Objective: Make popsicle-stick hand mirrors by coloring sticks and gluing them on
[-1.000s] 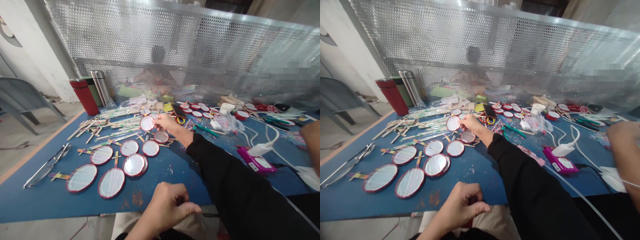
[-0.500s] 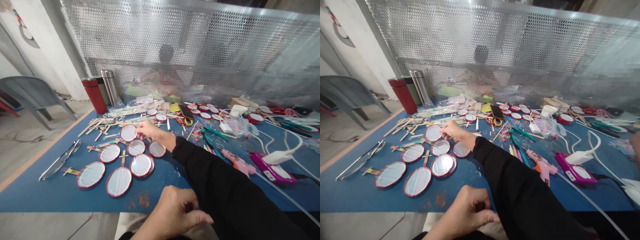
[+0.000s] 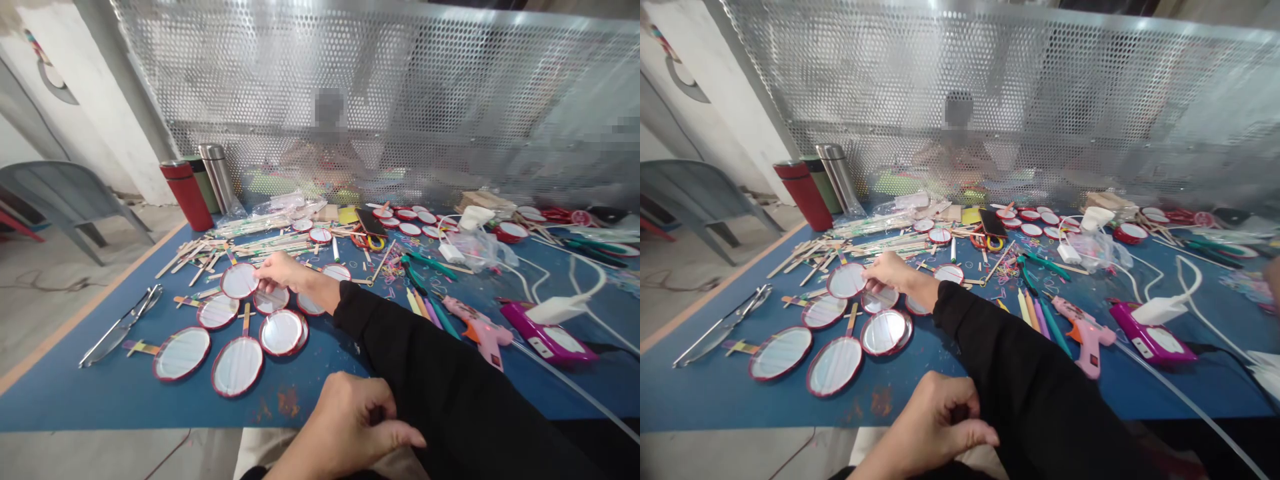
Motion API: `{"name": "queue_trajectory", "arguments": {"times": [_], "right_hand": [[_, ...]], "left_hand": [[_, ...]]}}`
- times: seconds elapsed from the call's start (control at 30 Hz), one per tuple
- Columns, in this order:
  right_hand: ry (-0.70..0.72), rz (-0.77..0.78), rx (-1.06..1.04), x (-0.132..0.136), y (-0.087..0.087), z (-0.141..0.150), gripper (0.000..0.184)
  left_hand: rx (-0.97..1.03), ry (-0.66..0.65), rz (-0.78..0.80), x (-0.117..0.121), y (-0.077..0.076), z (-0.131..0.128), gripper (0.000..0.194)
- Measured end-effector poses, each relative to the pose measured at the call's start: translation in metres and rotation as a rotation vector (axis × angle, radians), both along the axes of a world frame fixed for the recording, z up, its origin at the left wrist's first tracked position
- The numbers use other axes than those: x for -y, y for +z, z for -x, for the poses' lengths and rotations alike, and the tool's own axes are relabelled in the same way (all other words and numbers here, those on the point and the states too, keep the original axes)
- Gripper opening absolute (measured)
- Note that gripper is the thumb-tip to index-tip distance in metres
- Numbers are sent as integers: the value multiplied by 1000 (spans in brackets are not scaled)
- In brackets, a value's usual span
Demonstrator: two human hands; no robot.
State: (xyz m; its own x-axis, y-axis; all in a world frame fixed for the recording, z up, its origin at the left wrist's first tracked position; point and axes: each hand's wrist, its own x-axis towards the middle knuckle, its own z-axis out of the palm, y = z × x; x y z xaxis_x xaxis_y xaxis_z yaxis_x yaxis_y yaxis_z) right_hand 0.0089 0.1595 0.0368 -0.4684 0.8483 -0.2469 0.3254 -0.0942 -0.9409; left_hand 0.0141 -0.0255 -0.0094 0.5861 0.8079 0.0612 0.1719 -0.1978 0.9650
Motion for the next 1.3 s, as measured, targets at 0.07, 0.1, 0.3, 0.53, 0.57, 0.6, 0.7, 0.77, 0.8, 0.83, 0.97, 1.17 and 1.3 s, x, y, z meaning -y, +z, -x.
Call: {"name": "queue_trajectory", "arguments": {"times": [0.07,0.1,0.3,0.53,0.57,0.6,0.7,0.77,0.8,0.83,0.97,1.17,1.3], "right_hand": [[7,-6,-2,0,-3,1,31],[13,-11,3,0,-4,3,31],[43,-80,72,-5,-18,16,33],[22,-288,183,1,-11,-4,28],[13,-316,204,5,-7,-12,26],[1,-342,228,10,-2,-21,25],[-55,-416,314,21,14,-58,19],[-139,-477,379,25,26,-90,18],[-201,-517,409,24,32,-107,21],[-273,-558,436,23,36,-125,24],[-568,-658,504,13,47,-199,39],[-863,-693,508,18,47,-272,46],[-822,-755,521,65,49,-266,48]], "left_hand": [[1,4,0,0,0,0,60],[1,9,4,0,0,0,61],[5,21,40,0,-1,1,60],[13,10,47,0,-4,0,59],[9,11,43,-1,-5,-1,60],[-1,16,37,-1,-6,-2,60],[-61,5,23,-5,-6,-2,58],[-95,-55,47,-10,-1,3,54],[-104,-133,85,-13,3,8,50],[-106,-217,132,-16,7,12,46],[-31,-382,213,-23,14,25,45],[45,65,325,-19,-3,26,61],[149,337,215,-17,-12,35,68]]}}
